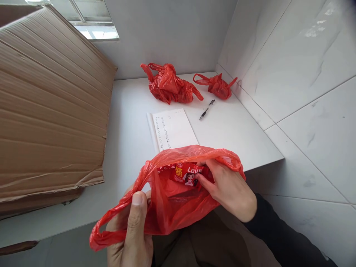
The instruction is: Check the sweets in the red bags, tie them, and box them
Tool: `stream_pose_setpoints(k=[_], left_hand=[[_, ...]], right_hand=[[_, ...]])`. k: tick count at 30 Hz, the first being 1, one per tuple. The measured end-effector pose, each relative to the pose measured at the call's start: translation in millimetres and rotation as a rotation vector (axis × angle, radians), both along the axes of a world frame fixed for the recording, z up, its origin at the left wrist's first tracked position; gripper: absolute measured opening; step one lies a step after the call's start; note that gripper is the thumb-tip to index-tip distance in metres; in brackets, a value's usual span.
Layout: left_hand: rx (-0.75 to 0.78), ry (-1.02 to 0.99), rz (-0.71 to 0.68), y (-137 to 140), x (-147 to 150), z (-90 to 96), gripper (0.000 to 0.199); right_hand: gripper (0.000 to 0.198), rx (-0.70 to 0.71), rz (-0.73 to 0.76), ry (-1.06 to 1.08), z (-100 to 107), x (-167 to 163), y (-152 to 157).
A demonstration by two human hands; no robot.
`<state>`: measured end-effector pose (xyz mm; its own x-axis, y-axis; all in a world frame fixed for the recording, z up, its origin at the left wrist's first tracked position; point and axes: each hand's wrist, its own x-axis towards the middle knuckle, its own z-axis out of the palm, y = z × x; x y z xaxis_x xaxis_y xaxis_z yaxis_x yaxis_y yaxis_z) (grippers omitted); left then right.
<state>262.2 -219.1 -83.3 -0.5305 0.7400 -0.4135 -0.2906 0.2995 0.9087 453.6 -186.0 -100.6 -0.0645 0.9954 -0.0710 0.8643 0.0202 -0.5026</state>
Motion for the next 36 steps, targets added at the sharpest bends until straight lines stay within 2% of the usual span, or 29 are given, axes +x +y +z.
stream_pose_setpoints(k=[3,5,7,11,16,18,20,22,23,24,26,28,30,32,36], left_hand=[[0.03,0.006,0.005,-2.0,1.5,0.6,0.032],[0.044,0.0,0.03,-3.9,2.1,-0.1,0.033],[0.045,0.011,0.063,-5.5,2.4,-1.2,0.034],[0.004,0.053,0.08,-6.9,2.8,-2.7,0.039],[0.007,0.047,0.094,-8.7,0.2,-5.5,0.038],[0.032,0.043,0.089,-9.1,-0.2,-5.6,0.037],[0.065,0.04,0.078,-8.2,1.5,-3.8,0.035],[0.091,0.041,0.076,-6.4,5.3,-0.2,0.034],[0.105,0.043,0.077,-5.3,7.6,1.7,0.033],[0.112,0.045,0.08,-4.5,9.7,3.3,0.032],[0.117,0.054,0.091,-3.5,12.6,4.6,0.032],[0.099,0.05,0.094,-3.6,13.2,3.0,0.035],[0.059,0.023,0.086,-4.2,12.4,-0.5,0.04],[0.034,0.002,0.061,-4.7,11.4,-4.0,0.04],[0.061,0.056,0.072,-5.5,9.4,-9.1,0.032]], right_hand=[[0.014,0.17,0.016,0.117,0.1,-9.3,-11.5],[0.015,0.303,0.113,0.169,-4.2,-19.3,-21.0],[0.018,0.341,0.223,0.157,-11.3,-29.3,-29.0],[0.022,0.292,0.292,0.111,-23.4,-40.3,-36.6],[0.022,0.287,0.29,0.102,-23.1,-40.8,-38.9],[0.022,0.265,0.273,0.174,-19.5,-39.5,-39.1],[0.014,0.218,0.21,0.345,-14.3,-35.9,-37.1],[0.007,0.121,0.143,0.477,-8.5,-28.8,-31.9],[0.012,0.065,0.113,0.472,-5.9,-23.9,-28.3],[0.018,0.018,0.089,0.409,-3.7,-18.3,-24.4],[0.027,-0.01,0.052,0.149,-2.0,-6.7,-17.0],[0.032,0.031,0.046,-0.156,-4.4,2.8,-11.8],[0.039,0.059,0.081,-0.37,-10.1,8.3,-8.8],[0.043,0.063,0.109,-0.438,-16.2,10.4,-7.0],[0.053,0.126,0.105,-0.362,-20.1,11.8,-4.4]])
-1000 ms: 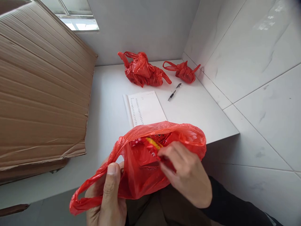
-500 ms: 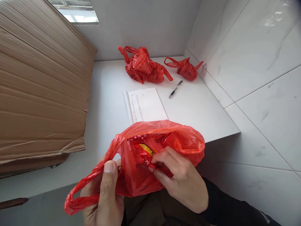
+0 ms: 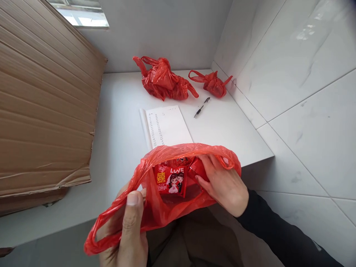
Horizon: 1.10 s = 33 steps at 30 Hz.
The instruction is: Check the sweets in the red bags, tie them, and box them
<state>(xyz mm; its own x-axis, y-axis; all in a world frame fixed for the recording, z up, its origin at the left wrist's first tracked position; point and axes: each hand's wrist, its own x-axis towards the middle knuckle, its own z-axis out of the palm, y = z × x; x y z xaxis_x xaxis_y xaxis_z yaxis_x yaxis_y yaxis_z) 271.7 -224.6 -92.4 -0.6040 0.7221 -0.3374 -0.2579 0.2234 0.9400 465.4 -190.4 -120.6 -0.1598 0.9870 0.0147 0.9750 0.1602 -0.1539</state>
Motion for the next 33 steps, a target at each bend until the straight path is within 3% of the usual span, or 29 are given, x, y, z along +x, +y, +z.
stream_pose_setpoints(k=[8,14,16,20,22,28,33], left_hand=[[0.074,-0.024,0.011,1.5,-0.5,-2.2,0.035],[0.049,-0.05,0.015,4.0,-1.3,5.6,0.043],[0.027,-0.054,0.006,4.2,-1.3,5.7,0.046],[0.093,-0.007,-0.039,5.2,0.4,4.4,0.034],[0.104,-0.005,-0.053,6.0,1.5,4.7,0.033],[0.136,-0.024,-0.018,4.6,6.4,7.7,0.033],[0.155,-0.004,-0.047,2.4,6.5,5.3,0.027]], right_hand=[[0.049,0.125,-0.038,0.361,4.3,6.2,-5.0],[0.025,0.209,-0.048,0.54,-4.4,13.7,-7.8],[0.026,0.156,-0.063,0.466,-2.4,16.6,-12.1],[0.034,-0.113,-0.017,0.215,14.9,20.4,-25.2],[0.034,-0.181,0.008,0.169,25.5,21.5,-28.3],[0.026,-0.146,-0.019,0.4,40.4,21.3,-8.7],[0.025,-0.13,-0.011,0.382,36.9,13.3,10.9]])
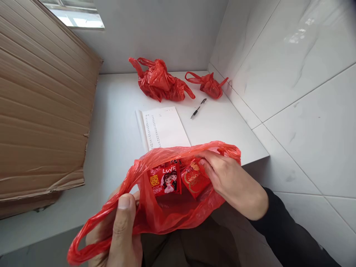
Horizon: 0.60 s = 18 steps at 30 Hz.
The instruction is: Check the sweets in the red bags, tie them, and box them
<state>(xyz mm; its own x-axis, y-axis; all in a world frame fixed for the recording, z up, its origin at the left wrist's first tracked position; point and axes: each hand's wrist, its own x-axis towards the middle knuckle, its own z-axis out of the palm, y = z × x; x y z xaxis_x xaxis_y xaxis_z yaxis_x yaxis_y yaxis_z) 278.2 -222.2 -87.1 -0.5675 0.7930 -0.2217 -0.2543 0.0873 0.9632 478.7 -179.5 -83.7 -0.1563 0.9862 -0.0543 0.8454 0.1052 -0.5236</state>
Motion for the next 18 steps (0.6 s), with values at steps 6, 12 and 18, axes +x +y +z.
stream_pose_setpoints(k=[6,12,18], left_hand=[[-0.052,-0.025,0.023,3.3,-0.7,0.8,0.039],[-0.024,0.002,0.022,0.4,-3.6,-3.5,0.031],[-0.061,-0.037,0.04,1.9,-5.5,1.2,0.035]], right_hand=[[0.025,0.096,0.102,-0.118,-24.3,-16.4,20.7],[0.021,0.133,0.132,-0.087,-36.6,-27.3,35.5],[0.017,0.034,0.174,0.009,-40.1,-32.4,45.3]])
